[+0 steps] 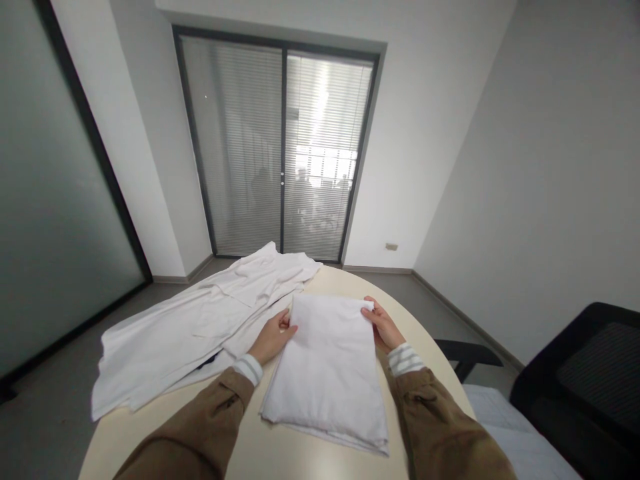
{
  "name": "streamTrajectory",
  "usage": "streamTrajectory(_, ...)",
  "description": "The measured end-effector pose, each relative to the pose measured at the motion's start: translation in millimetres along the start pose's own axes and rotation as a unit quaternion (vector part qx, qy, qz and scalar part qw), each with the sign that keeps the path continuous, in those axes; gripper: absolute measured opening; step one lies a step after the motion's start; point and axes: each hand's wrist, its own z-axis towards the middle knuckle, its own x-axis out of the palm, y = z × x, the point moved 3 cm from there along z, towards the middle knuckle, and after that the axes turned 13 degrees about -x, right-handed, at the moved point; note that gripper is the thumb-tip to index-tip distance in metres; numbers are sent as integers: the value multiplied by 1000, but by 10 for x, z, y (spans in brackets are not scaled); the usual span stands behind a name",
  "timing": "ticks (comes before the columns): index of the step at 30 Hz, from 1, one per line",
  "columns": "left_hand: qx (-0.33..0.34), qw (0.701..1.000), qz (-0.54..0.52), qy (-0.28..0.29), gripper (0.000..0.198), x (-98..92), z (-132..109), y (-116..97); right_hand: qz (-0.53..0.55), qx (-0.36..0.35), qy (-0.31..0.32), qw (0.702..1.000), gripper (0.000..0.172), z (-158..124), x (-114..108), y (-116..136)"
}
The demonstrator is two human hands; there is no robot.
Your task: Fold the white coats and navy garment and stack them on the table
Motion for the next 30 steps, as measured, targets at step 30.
streamTrajectory(30,29,983,-159,83,75,-106,-89,79,37,140,193,971,56,-121,67,-276)
